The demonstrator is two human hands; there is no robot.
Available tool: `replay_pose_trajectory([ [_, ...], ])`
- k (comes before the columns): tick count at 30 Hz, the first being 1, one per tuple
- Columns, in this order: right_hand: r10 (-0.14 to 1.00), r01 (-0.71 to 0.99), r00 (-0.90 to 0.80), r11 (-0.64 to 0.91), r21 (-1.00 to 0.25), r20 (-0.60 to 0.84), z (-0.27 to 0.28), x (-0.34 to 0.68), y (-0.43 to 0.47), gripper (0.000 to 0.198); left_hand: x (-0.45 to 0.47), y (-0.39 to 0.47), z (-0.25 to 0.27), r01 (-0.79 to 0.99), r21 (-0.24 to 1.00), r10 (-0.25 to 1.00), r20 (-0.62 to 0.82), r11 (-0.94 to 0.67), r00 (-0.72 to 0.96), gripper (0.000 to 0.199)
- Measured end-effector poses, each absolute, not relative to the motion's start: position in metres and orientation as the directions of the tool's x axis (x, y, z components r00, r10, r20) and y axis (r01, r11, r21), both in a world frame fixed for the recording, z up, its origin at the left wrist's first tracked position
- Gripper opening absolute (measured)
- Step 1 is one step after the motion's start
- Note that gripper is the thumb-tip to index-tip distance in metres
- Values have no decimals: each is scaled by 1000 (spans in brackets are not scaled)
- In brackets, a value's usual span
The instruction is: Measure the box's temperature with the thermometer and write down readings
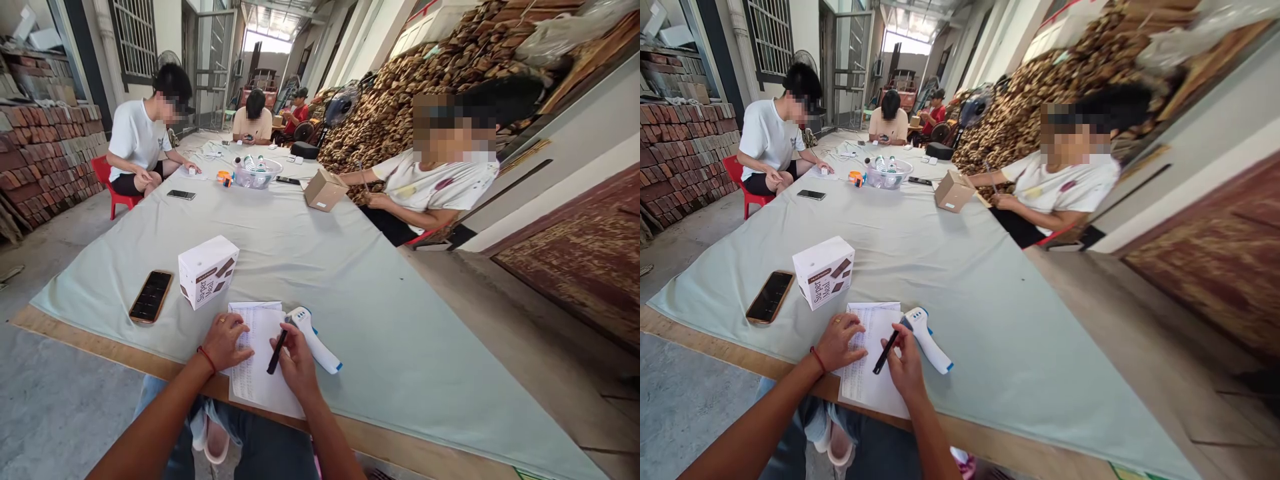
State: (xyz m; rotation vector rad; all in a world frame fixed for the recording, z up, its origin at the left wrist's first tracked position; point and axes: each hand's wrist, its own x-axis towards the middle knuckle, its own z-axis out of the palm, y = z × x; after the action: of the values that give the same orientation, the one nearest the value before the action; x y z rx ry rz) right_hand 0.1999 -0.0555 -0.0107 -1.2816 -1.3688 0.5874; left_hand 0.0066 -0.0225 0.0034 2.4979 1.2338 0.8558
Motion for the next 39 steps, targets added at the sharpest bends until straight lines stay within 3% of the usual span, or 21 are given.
replay_pose_trajectory([
  [3, 910, 257, 268, 248, -934, 316, -6, 195, -56, 32, 6, -22, 3, 649, 438, 781, 406, -622, 474, 40],
  [7, 954, 85, 233, 174, -981, 189, -4, 191, -53, 42, 6, -22, 2, 649, 442, 784, 400, -619, 475, 40],
  [10, 967, 19, 225, 114, -993, 116, -9, 189, -52, 39, 6, -22, 2, 653, 448, 790, 395, -611, 468, 41],
  [26, 923, 167, 366, 62, -984, 120, -11, 183, -60, 21, 7, -23, 5, 689, 510, 856, 356, -514, 375, 39],
  [39, 927, 274, 300, 144, -951, 226, -13, 180, -62, 16, 7, -23, 5, 688, 501, 850, 358, -525, 387, 30],
])
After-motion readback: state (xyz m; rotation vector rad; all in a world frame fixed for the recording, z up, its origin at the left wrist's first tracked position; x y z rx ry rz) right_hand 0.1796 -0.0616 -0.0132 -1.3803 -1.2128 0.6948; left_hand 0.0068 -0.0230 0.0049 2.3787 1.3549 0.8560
